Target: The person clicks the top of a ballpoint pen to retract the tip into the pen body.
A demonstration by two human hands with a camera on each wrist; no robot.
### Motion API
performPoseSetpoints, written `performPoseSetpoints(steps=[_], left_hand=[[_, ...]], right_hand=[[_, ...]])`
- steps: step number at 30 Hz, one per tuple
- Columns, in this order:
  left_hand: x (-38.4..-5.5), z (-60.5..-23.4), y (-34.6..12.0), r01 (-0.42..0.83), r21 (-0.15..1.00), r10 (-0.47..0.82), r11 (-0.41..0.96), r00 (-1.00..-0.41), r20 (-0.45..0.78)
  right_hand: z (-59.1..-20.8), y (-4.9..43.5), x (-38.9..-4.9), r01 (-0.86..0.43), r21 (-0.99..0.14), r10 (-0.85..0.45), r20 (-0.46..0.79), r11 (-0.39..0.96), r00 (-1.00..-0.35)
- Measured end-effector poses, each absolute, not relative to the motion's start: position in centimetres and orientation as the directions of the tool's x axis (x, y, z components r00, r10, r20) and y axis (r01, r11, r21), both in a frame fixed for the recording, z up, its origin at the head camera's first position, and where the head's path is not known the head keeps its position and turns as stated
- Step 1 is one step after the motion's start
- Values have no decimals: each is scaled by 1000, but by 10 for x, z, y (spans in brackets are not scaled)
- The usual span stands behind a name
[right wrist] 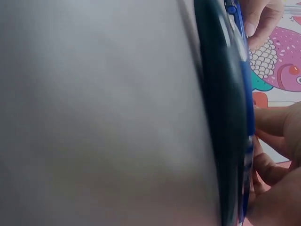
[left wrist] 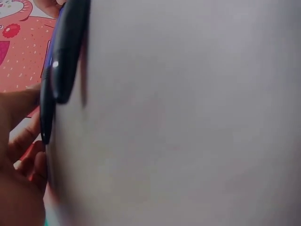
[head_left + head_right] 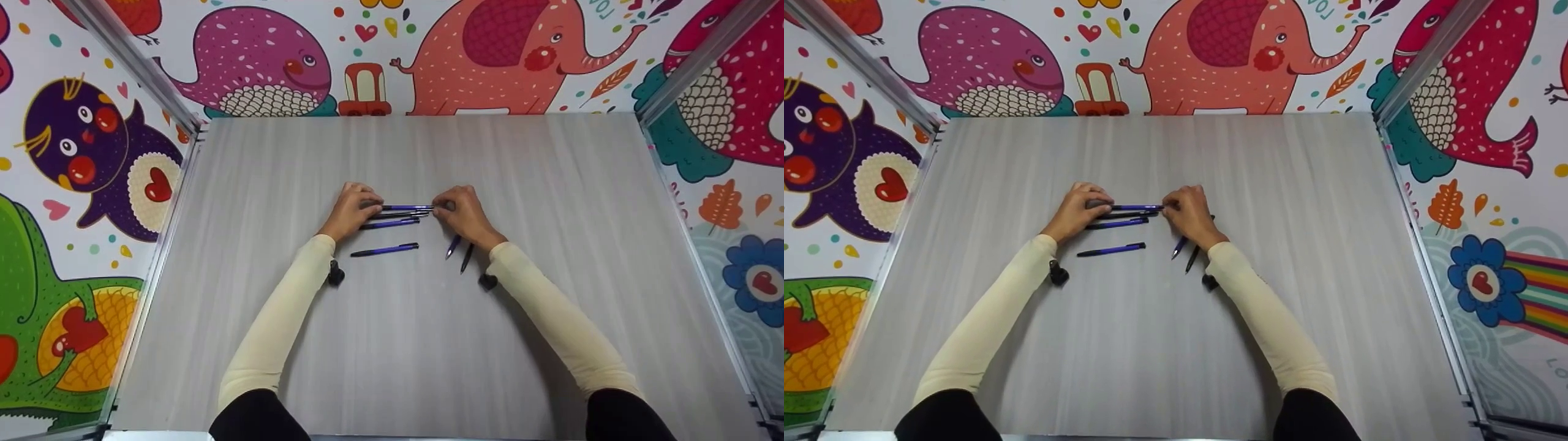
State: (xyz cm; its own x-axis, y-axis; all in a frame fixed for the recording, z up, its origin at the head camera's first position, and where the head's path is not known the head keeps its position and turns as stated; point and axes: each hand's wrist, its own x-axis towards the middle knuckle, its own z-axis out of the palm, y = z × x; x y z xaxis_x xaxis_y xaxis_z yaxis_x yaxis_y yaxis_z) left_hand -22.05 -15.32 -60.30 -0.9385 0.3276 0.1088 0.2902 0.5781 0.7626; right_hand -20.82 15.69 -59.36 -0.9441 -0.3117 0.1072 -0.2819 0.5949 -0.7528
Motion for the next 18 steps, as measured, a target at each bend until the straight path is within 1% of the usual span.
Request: performPoseSetpoints(steps=[6, 12, 18], left_hand=[[-212, -593, -147, 240, 789, 263, 566, -959, 103], [-204, -588, -140, 245, 799, 229, 549, -964, 138], [-197, -587, -129, 257, 807, 209, 532, -963, 170]], right_hand=[[-590, 176, -203, -254, -789, -265, 120, 559, -957], [-582, 198, -198, -230, -819, -190, 150, 525, -970], [-582, 216, -195, -222, -813, -149, 168, 538, -974]])
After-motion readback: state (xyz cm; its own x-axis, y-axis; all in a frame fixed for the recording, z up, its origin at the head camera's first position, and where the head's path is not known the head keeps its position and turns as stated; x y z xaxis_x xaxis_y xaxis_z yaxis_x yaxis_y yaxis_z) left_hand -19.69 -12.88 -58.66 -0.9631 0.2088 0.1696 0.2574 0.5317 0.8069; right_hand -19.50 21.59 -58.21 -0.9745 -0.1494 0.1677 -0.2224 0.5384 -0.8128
